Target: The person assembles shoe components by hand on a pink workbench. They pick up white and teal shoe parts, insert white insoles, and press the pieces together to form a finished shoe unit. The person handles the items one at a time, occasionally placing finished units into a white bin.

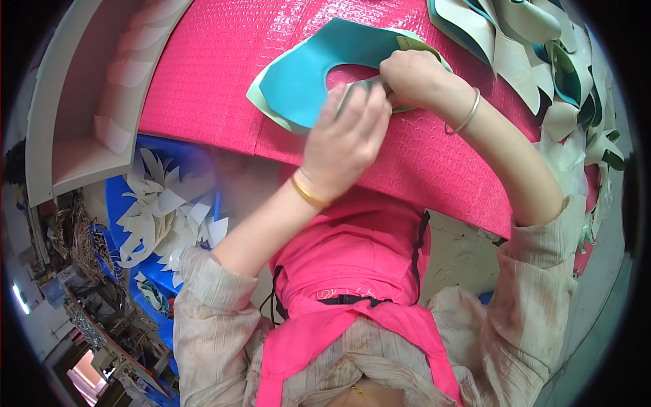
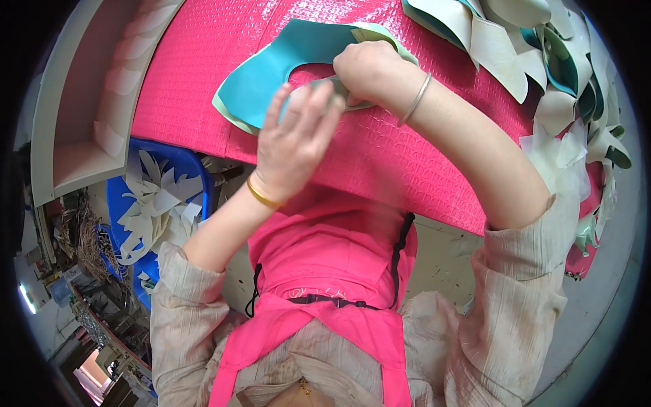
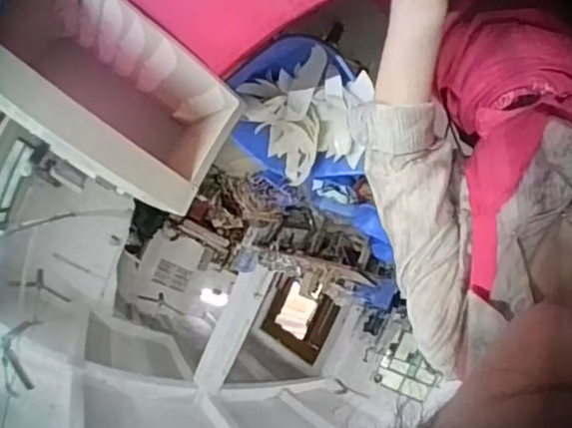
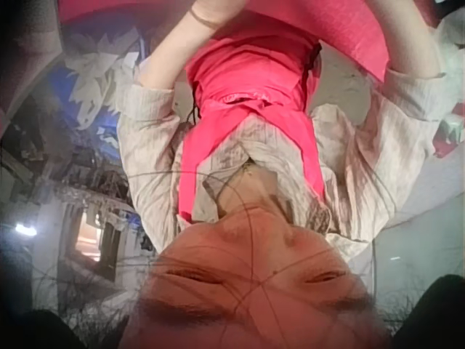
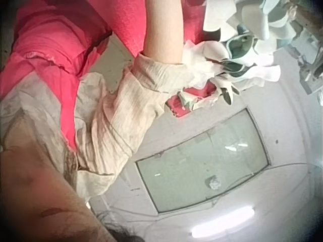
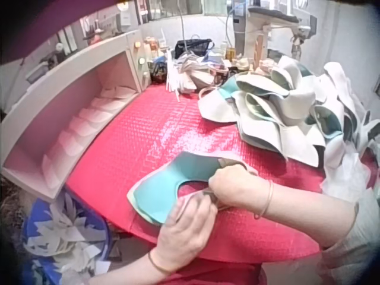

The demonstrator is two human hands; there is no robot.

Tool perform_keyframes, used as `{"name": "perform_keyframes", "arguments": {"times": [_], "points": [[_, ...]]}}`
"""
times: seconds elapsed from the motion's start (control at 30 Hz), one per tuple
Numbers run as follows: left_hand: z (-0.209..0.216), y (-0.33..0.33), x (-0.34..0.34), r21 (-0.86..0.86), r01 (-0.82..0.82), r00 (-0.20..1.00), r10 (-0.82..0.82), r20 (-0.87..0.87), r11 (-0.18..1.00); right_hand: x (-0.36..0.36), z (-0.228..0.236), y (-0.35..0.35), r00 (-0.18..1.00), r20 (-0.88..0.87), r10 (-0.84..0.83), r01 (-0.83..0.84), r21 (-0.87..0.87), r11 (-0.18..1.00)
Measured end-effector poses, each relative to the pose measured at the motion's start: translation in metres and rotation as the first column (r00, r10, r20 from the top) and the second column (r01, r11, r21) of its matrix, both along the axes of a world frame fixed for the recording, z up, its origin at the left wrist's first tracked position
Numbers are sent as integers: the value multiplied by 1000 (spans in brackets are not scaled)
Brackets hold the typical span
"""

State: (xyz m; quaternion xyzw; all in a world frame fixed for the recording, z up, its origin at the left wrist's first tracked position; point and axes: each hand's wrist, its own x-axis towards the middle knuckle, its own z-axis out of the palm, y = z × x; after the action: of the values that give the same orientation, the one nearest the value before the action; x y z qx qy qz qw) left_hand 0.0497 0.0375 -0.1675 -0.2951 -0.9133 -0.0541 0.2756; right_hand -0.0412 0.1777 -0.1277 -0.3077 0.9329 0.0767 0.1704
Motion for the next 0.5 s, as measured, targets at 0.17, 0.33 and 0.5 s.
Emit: {"name": "perform_keyframes", "arguments": {"times": [0.17, 0.33, 0.5], "points": [[-26, 2, 14, 112, -20, 974, -6, 227, 994, 2, 5, -3, 998, 54, -21, 20, 22, 1000], [-23, 0, 10, 132, -6, 949, -36, 312, 991, 0, -9, 7, 996, -26, 85, -87, -80, 993], [-25, 6, 7, 173, -5, 957, -46, 288, 985, -5, 1, 7, 993, 35, 115, -114, -37, 993]]}}
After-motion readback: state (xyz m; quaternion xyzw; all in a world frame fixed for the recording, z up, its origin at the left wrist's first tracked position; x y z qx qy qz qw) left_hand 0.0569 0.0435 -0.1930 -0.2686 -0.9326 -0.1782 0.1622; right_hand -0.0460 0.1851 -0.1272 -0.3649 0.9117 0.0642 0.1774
